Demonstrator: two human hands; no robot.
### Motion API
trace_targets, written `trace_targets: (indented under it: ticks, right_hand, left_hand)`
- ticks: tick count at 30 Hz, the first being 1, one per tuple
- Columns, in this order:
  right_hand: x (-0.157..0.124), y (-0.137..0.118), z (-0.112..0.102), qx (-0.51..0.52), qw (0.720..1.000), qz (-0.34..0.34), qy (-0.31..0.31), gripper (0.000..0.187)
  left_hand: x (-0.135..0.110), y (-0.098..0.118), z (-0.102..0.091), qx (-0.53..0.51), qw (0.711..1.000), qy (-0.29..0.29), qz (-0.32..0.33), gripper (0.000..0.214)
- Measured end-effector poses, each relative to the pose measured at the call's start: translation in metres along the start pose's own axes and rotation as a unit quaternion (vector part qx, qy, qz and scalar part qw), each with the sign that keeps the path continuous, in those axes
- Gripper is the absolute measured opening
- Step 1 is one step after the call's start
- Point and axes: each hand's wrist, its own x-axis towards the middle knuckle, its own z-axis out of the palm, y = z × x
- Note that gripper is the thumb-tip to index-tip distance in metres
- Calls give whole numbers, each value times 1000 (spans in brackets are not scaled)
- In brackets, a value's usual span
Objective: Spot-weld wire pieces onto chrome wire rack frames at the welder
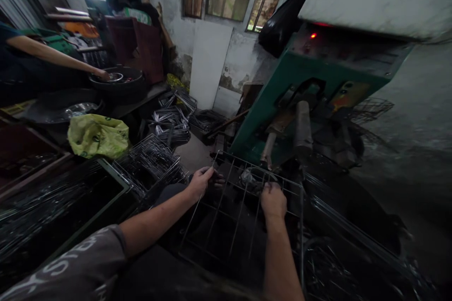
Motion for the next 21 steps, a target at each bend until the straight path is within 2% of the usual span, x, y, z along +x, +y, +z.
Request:
trace_targets:
  ticks: [14,21]
  right_hand:
    - [12,-4,-5,-9,1000,-14,-4,39]
    - [15,-5,-4,-10,1000,13,-15,41]
  left_hand:
    - [12,-7,0,-47,999,0,-8,37]
    - [13,-9,-1,-43,999,7,-16,31]
